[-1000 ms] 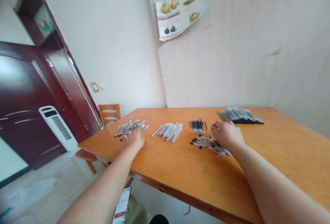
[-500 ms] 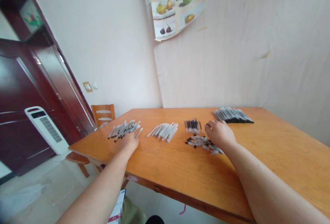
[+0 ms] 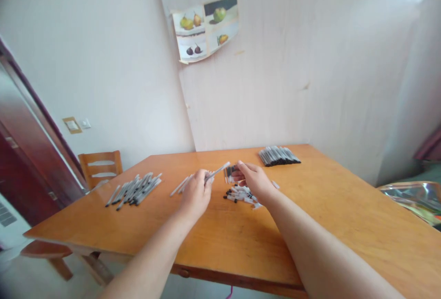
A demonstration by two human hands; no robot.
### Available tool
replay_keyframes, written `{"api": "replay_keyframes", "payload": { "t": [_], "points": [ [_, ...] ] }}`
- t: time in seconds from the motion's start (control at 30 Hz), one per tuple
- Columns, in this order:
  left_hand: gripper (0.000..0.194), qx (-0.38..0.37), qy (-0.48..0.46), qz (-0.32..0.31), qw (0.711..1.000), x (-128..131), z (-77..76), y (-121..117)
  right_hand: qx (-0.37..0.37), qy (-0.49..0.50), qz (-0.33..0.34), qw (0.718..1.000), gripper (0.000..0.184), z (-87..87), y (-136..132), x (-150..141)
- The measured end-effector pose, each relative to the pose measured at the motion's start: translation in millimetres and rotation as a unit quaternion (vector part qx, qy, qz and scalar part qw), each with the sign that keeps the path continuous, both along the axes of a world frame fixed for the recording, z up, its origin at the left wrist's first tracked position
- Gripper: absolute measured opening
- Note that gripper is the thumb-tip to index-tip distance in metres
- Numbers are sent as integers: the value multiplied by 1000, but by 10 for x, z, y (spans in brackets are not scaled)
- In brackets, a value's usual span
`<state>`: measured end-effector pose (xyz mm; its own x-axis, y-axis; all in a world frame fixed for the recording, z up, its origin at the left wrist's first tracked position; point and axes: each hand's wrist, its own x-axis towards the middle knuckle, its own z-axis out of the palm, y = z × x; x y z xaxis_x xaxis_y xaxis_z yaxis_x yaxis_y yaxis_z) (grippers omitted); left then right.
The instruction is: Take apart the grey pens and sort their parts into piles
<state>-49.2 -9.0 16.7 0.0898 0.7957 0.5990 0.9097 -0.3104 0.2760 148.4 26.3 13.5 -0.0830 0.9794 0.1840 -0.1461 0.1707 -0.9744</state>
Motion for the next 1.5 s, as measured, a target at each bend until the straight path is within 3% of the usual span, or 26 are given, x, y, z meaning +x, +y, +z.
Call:
{"api": "replay_keyframes", "payload": {
  "t": [0.1,0.23,0.57,0.7,0.83,0.97,1.13,1.3,1.4,1.5],
  "points": [
    [15,-4,11,-29,1000,287,44,2,-12,82,9,996,38,33,-1,12],
    [21,-3,19,-40,999,502,89,17,3,109,-60,992,35,56,38,82],
    [26,-35,59,-26,997,604,-53,66,-17,114,-96,989,27,70,55,80],
    [26,-38,0,-63,997,609,-83,93,-13,126,-102,987,24,48,87,80],
    [24,-74,-118,-128,982,628,-93,139,-12,141,-105,984,25,47,103,103],
    [29,-176,-266,-191,928,642,-122,198,-11,157,-106,982,24,64,71,72],
    [37,-310,-434,-232,813,605,-129,187,-11,165,-120,979,22,79,75,60],
    [38,-417,-504,-245,716,440,-122,134,3,187,-196,963,18,112,207,360],
    [35,-425,-536,-261,681,356,-116,154,-4,112,-204,973,22,125,213,487],
    [32,-421,-556,-270,664,320,-104,187,2,-38,-171,985,26,115,156,467]
  ]
}}
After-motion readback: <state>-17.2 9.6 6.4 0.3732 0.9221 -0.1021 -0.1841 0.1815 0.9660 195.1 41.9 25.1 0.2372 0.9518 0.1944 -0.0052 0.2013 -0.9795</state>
